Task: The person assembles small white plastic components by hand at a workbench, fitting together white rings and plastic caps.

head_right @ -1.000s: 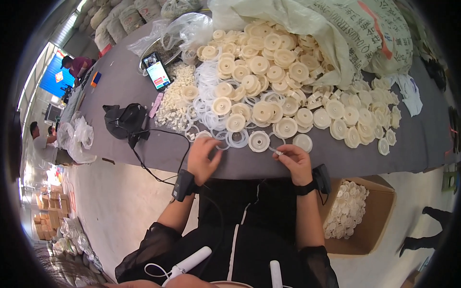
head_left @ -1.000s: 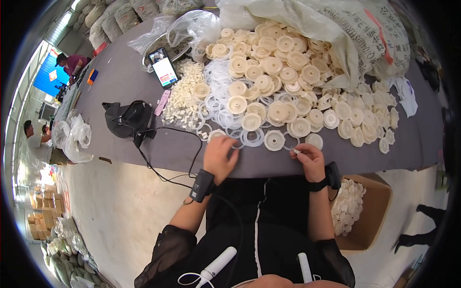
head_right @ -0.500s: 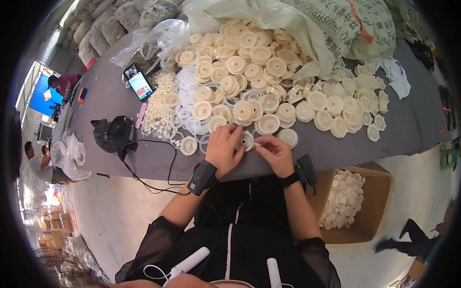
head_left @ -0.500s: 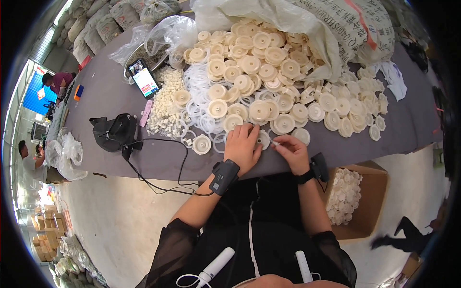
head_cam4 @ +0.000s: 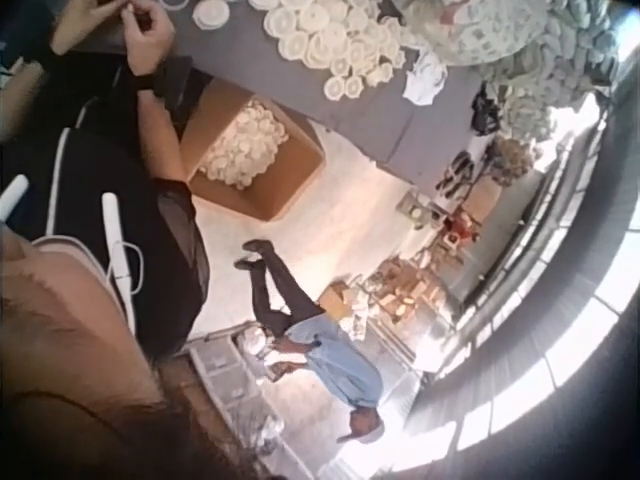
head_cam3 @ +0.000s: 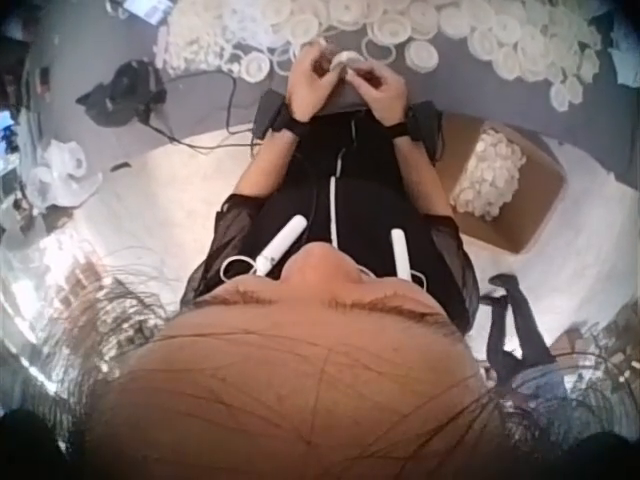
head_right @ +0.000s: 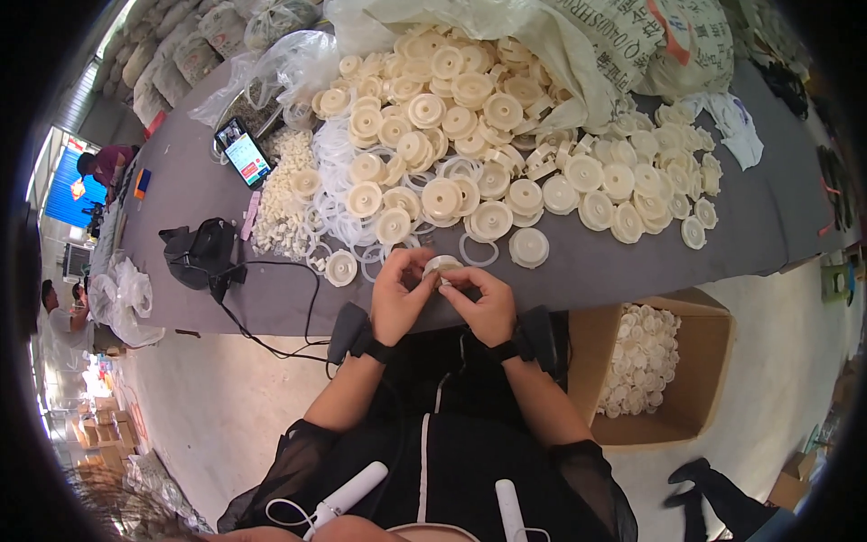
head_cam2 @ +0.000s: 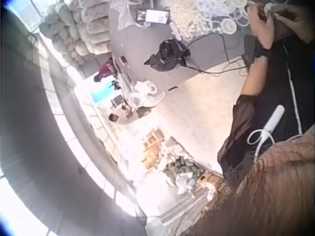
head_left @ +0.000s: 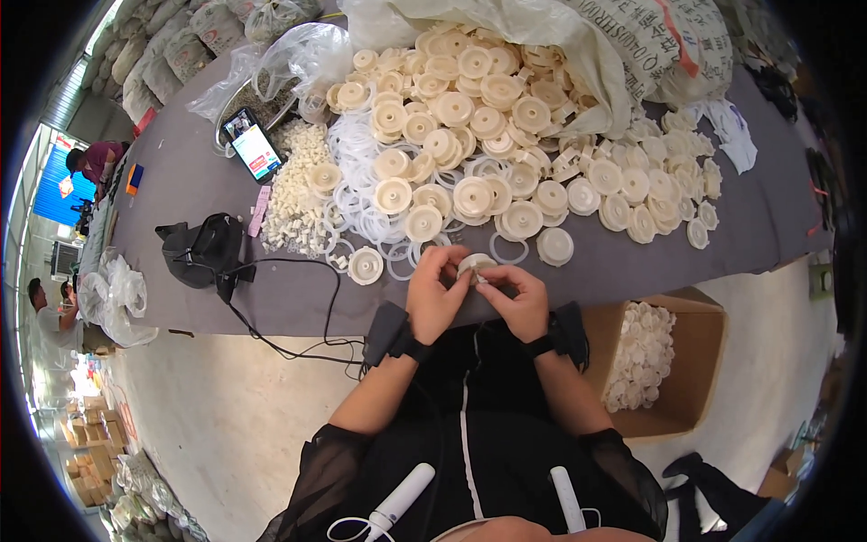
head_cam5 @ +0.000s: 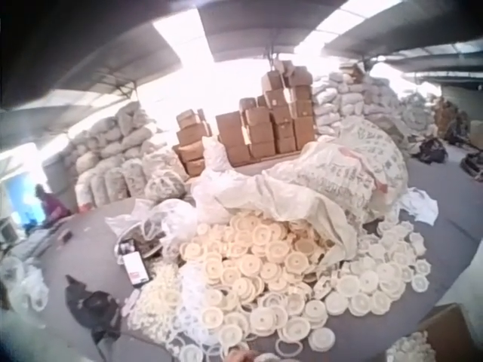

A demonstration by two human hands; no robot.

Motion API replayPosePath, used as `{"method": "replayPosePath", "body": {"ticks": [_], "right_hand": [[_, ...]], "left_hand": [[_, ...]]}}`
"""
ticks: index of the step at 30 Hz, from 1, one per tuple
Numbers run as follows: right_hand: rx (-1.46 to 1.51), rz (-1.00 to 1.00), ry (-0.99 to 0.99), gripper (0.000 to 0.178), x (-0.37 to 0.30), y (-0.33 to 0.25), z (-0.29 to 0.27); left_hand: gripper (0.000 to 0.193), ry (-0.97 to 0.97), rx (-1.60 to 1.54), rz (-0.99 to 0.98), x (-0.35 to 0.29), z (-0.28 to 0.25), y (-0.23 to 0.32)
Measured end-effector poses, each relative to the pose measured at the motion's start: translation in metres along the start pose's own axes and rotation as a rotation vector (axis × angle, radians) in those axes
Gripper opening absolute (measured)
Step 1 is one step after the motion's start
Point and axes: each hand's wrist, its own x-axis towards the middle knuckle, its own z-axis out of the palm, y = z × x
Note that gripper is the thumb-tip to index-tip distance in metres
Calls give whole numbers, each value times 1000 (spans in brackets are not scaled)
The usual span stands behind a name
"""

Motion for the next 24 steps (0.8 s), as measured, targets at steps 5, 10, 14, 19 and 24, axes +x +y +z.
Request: {"method": "replayPosePath", "body": {"ticks": [5, 10, 14, 19, 24], "right_hand": [[14, 14, 17, 21, -4, -2, 4], [-52, -29, 32, 20, -6, -9, 6], [-38, -3, 30, 19, -9, -11, 9], [14, 72, 9, 23, -10, -13, 8], [-120, -160, 147, 38, -7, -22, 11]], "left_hand": [[25, -21, -218, -134, -8, -6, 5], [22, 34, -354, -158, -12, -8, 10], [23, 63, -287, -146, -15, -10, 13], [22, 67, -201, -69, -22, -10, 17], [22, 41, -256, -94, -25, -17, 27]]}}
